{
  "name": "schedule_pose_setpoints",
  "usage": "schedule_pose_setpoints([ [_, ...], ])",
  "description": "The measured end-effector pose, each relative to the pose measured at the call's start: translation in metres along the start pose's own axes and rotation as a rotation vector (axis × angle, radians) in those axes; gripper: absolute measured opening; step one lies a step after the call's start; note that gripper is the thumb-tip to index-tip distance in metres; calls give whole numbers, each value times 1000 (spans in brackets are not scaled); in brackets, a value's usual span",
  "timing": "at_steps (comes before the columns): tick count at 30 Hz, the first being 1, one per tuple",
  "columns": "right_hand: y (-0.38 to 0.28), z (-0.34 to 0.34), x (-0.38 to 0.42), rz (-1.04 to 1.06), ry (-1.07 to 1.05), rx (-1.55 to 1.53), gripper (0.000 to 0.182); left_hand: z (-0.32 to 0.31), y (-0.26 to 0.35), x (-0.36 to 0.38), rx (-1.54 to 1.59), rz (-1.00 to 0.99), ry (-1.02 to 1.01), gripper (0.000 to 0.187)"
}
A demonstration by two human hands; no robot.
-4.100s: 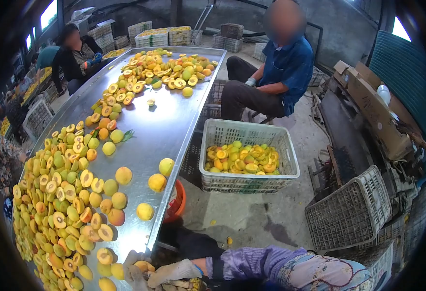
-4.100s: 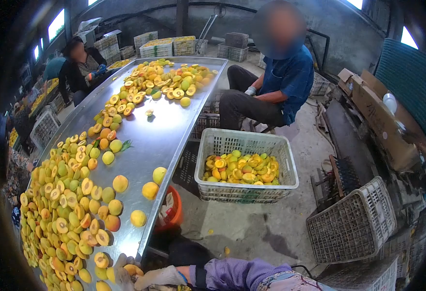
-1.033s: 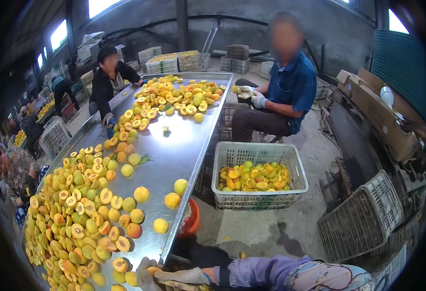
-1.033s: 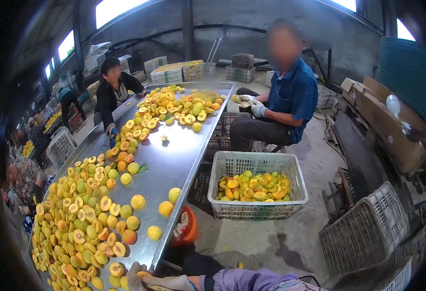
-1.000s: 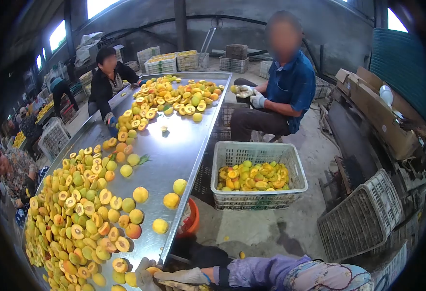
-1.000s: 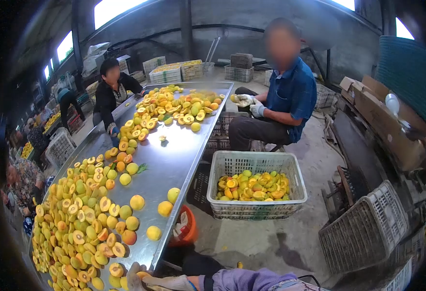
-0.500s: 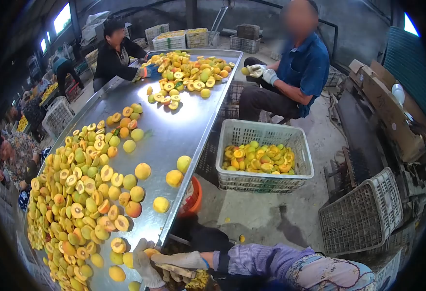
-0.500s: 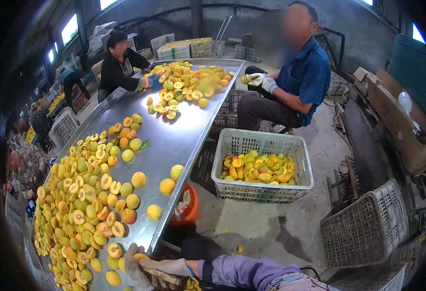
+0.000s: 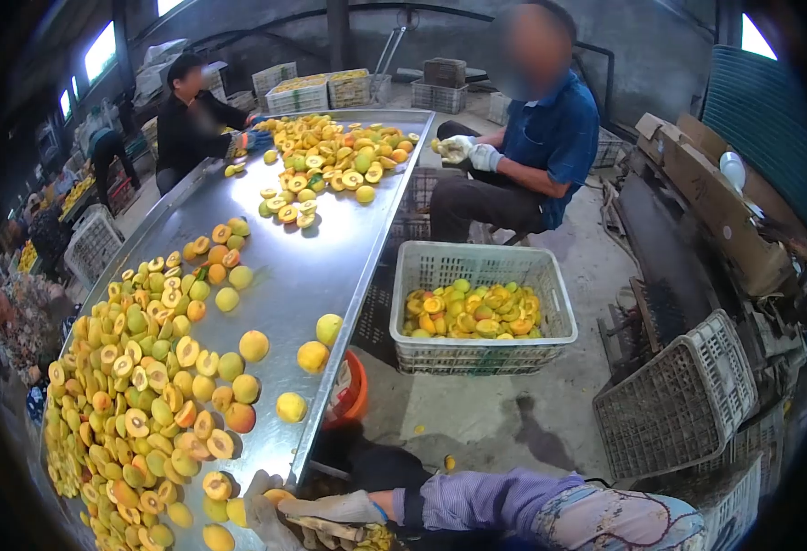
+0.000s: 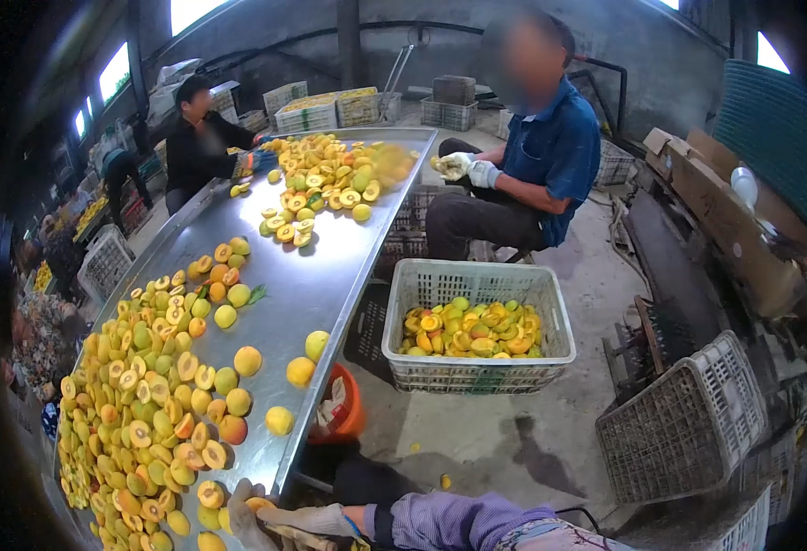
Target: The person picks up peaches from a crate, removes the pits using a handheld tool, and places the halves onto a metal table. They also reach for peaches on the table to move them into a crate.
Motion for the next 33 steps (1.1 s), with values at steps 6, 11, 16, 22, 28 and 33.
schedule_pose_setpoints([
  [6, 3, 5, -7, -8, 18, 3, 62, -7, 11, 7, 345, 86, 142, 55],
  [11, 5, 3, -10, -20, -25, -60, 61, -6, 7, 7, 382, 160, 171, 52],
  [16, 7, 11, -16, 35, -30, 43, 56, -5, 4, 8, 271, 128, 140, 50],
  [22, 21, 26, -44, 0, -54, -125, 50, -4, 1, 7, 263, 76, 118, 52],
  [28, 9, 16, -20, 9, -50, 71, 55, -6, 25, 6, 84, 18, 114, 48],
  [33, 9, 10, -17, -26, -11, 16, 54, -17, 15, 12, 448, 113, 402, 75],
])
Point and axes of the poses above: each hand's wrist, its own x-axis away from the middle knuckle, its own z-axis out of the back of the hand, y = z × x, the point moved 4 cm from there along -x, towards the middle knuckle, and after that the axes turned 7 degrees about -z, right-handed, at the moved point
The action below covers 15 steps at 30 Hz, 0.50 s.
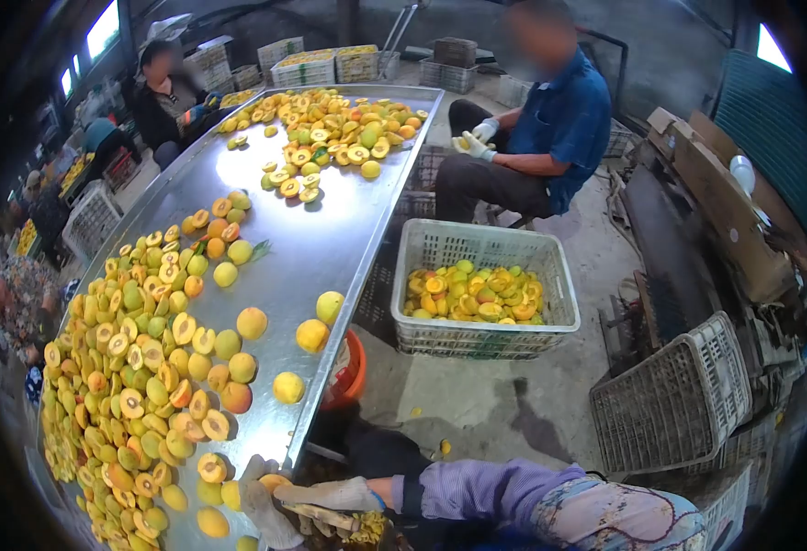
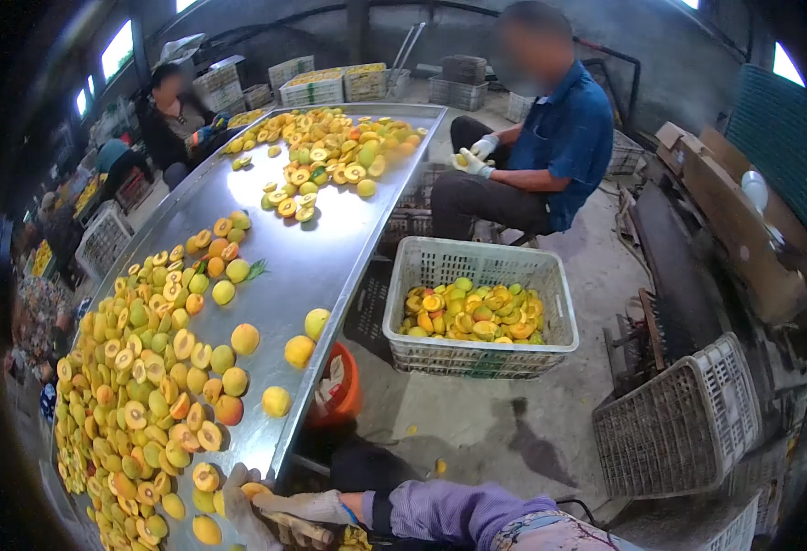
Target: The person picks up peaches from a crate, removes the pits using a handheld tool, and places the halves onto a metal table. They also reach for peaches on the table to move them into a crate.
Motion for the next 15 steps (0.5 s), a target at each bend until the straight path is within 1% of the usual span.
schedule_pose_setpoints([
  [1, 3, 1, -6, 25, -3, -20, 57, 3, 1, -1, -8, -1, 20, 75],
  [3, 0, 2, -1, 57, 49, 111, 68, 2, 5, -7, -63, -18, -162, 76],
  [4, 11, 14, -25, 100, 47, 67, 72, 4, 2, -8, -53, -42, -147, 74],
  [5, 8, 8, -19, 92, 40, 69, 72, 6, 2, -8, -57, -42, -137, 74],
  [7, -6, -3, 6, 108, 36, 185, 73, 4, 2, -9, -103, -36, -200, 74],
  [8, -7, -3, 7, 107, 67, 213, 73, 4, 2, -9, -103, -40, -193, 74],
  [9, -7, -3, 8, 103, 63, 218, 73, 4, 3, -8, -99, -35, -191, 74],
  [11, -7, -4, 7, 115, 33, 133, 72, 3, 3, -9, -96, -34, -186, 74],
  [13, 0, 4, -7, 133, 36, 144, 70, 2, 5, -8, -60, -74, -186, 69],
  [15, 5, 15, -21, 157, 44, 155, 69, -2, 7, -8, -48, -74, -180, 69],
])
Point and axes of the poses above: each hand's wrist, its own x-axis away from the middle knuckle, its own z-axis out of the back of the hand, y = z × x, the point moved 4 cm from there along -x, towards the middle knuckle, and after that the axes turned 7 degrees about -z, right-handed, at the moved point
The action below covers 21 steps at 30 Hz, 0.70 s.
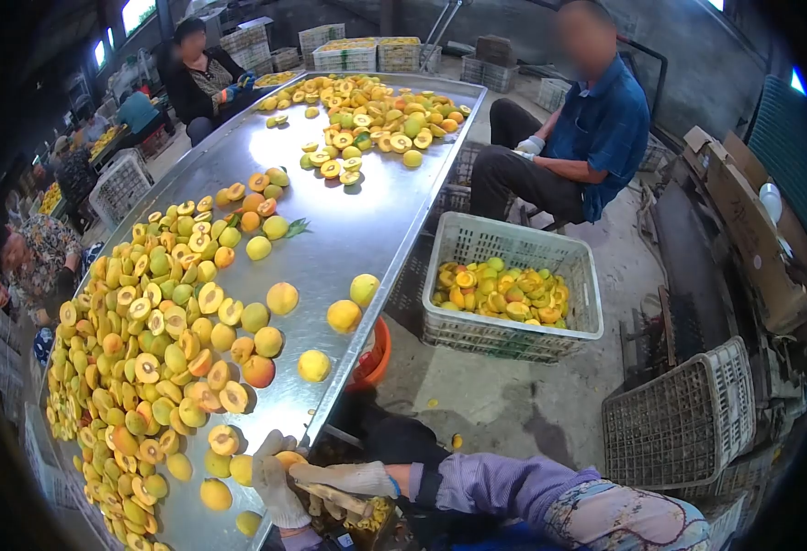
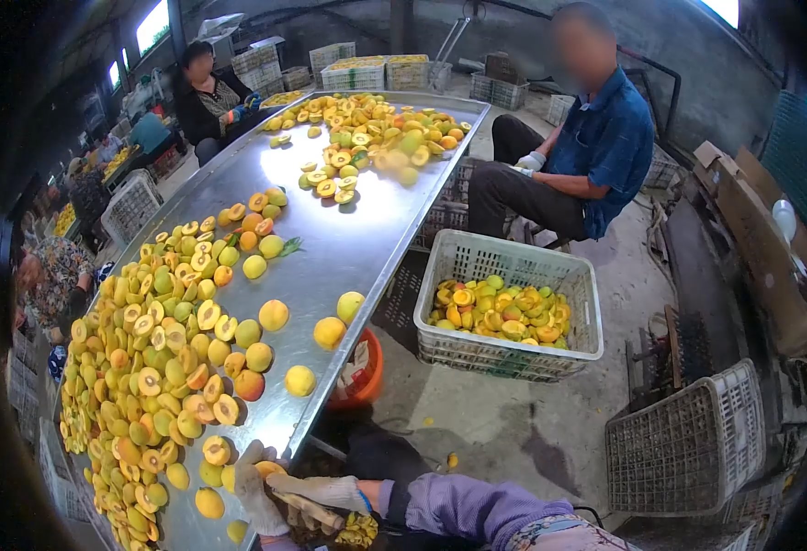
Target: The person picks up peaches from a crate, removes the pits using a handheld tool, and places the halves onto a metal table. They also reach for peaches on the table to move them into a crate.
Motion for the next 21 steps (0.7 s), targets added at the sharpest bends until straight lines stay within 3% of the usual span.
schedule_pose_setpoints([
  [6, 11, -2, -7, -88, -39, -237, 55, 0, 1, 0, -3, 18, 20, 70],
  [8, 18, 10, -18, -63, -96, -132, 61, 4, -3, 3, 7, 25, 25, 70],
  [11, -26, -20, 41, -127, 52, -11, 60, 23, -31, -1, 53, 38, -35, 69],
  [12, -28, -26, 46, -70, -31, -96, 58, -3, 20, 3, -374, -60, -153, 48],
  [14, -6, -11, 17, -89, 4, -32, 62, 6, 1, 4, -167, 53, -91, 50],
  [16, -8, -14, 20, -58, 57, -12, 51, 5, -3, 3, -113, 73, -98, 54],
  [18, 24, 21, -31, -27, 115, -77, 55, 6, -1, 6, -87, 76, -95, 56],
  [21, 25, 20, -30, -43, -8, -178, 50, 5, 1, 4, -128, 73, -97, 60],
])
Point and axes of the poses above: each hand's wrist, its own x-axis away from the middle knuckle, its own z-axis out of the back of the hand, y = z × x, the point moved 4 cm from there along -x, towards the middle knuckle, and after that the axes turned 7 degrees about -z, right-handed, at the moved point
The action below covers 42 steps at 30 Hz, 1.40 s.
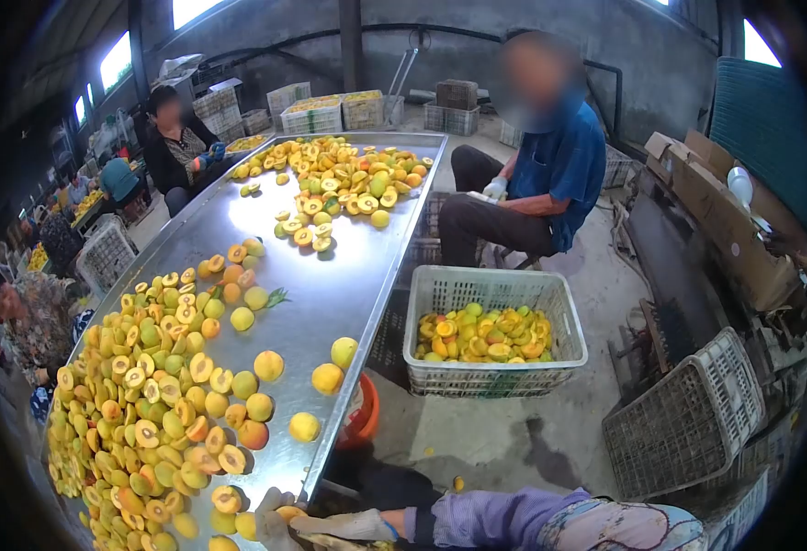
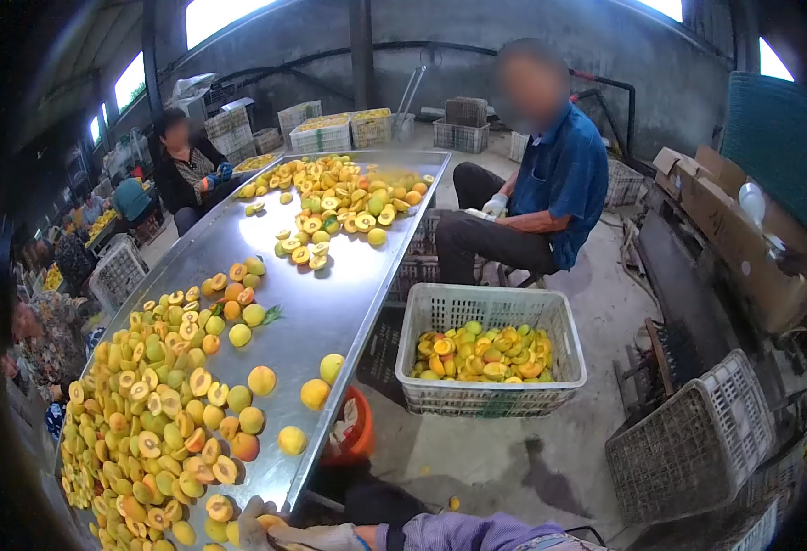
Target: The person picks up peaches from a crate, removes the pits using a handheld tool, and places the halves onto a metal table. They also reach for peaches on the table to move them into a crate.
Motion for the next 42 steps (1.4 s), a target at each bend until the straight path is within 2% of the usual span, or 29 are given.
schedule_pose_setpoints([
  [3, -5, -13, 12, -55, -185, -123, 44, 6, -5, -1, -9, -17, -15, 64],
  [7, -9, -9, 11, 60, 2, 49, 40, 8, -15, -3, 75, -33, -38, 67],
  [11, -12, -18, 24, -6, -20, -34, 41, 8, -13, -2, 40, -27, -52, 65],
  [13, -13, -22, 29, -89, -28, -96, 43, 2, -4, -1, 61, 13, 31, 65],
  [15, -11, -19, 25, -76, -14, -85, 44, 4, -6, -1, 54, 19, 24, 64],
  [24, -13, -17, 29, -57, 38, 116, 56, 2, -2, 0, -7, 8, 2, 58],
  [27, -12, -16, 28, -40, 2, 93, 57, 2, -3, -1, -11, -1, -4, 57],
  [30, -17, -21, 39, -114, -72, 185, 58, -1, 2, -1, -19, -6, 1, 57],
  [32, -23, -39, 49, -113, -88, -125, 61, -1, 3, 0, -34, -5, 7, 57],
  [35, -23, -35, 40, -36, -41, -20, 63, 0, 1, 0, -19, 16, 16, 57],
  [36, -24, -35, 43, -38, -43, -22, 63, -2, 4, 0, -14, -3, 29, 55],
  [38, -28, -38, 54, -48, -36, 26, 48, -8, 7, 2, -10, -17, 47, 53],
  [40, -35, -42, 63, -33, -4, 72, 51, -11, 6, 6, 69, 4, 180, 78],
  [42, -27, -36, 50, -37, 48, 120, 58, -5, -6, 4, 119, -11, 189, 74],
])
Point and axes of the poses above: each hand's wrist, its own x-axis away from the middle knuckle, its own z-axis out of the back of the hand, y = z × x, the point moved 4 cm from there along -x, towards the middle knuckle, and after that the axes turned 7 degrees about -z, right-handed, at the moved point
